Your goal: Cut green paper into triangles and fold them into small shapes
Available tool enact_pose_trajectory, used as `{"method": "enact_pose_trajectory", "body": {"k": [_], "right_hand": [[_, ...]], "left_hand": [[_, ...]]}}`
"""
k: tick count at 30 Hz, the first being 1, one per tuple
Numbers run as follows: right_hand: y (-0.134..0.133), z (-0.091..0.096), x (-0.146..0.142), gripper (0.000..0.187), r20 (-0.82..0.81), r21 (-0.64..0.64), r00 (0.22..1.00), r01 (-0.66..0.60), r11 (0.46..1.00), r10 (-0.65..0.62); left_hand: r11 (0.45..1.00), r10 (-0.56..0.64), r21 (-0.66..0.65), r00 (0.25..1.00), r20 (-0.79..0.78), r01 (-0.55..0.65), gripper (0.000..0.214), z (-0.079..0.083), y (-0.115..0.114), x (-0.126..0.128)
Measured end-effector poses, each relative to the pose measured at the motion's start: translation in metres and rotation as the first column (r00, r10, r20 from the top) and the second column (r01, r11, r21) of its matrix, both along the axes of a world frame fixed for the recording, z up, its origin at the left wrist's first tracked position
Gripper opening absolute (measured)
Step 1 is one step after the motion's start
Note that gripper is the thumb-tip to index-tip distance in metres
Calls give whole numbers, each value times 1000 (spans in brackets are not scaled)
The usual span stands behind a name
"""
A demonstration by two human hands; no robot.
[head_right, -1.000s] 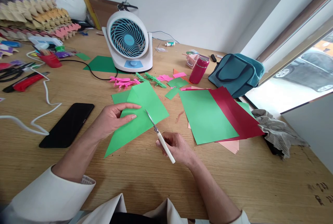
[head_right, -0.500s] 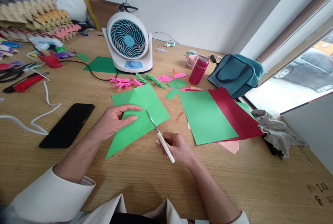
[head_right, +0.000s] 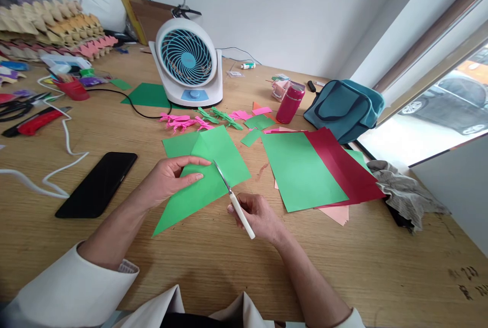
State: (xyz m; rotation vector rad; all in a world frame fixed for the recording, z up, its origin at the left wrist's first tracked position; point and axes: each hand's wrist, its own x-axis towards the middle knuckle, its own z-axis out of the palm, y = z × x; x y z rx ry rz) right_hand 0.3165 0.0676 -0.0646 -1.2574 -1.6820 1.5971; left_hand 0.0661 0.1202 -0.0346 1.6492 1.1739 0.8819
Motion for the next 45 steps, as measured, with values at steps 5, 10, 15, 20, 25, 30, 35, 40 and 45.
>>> {"method": "enact_pose_trajectory", "body": {"k": [5, 10, 15, 20, 25, 30, 35, 40, 45], "right_hand": [[0, -1, 1, 43, -11, 10, 1000, 2, 1000, -2], [-1, -2, 1, 40, -20, 1, 1000, 19, 1000, -19], [-1, -3, 0, 40, -8, -12, 1000, 26, 1000, -26], [0, -2, 0, 41, 2, -3, 1000, 21, 1000, -21], [-1, 1, 0, 43, 7, 19, 1000, 12, 1000, -12], [-1, 1, 0, 42, 12, 18, 1000, 8, 1000, -8], [0, 0, 0, 45, -11, 25, 1000, 8, 1000, -8], [0, -2, 0, 46, -14, 23, 1000, 20, 1000, -20], [-1, -4, -2, 47, 8, 14, 999, 47, 999, -47]], "left_hand": [[1000, -26, 7, 1000, 10, 26, 35, -3, -1, 2], [999, -31, 7, 1000, 1, 31, 35, -3, -1, 2], [1000, -15, 10, 1000, 13, 15, 35, -3, 0, 2], [1000, -13, 16, 999, 37, 13, 37, -2, 0, 4], [1000, -20, 11, 999, 48, 19, 36, -2, -1, 4], [999, -23, 27, 999, 28, 23, 35, -3, -1, 5], [998, -59, 36, 998, 21, 58, 33, -3, -2, 8], [997, -68, 45, 997, 40, 66, 34, -4, -3, 9], [996, -81, 35, 995, 58, 79, 36, -4, -2, 9]]}}
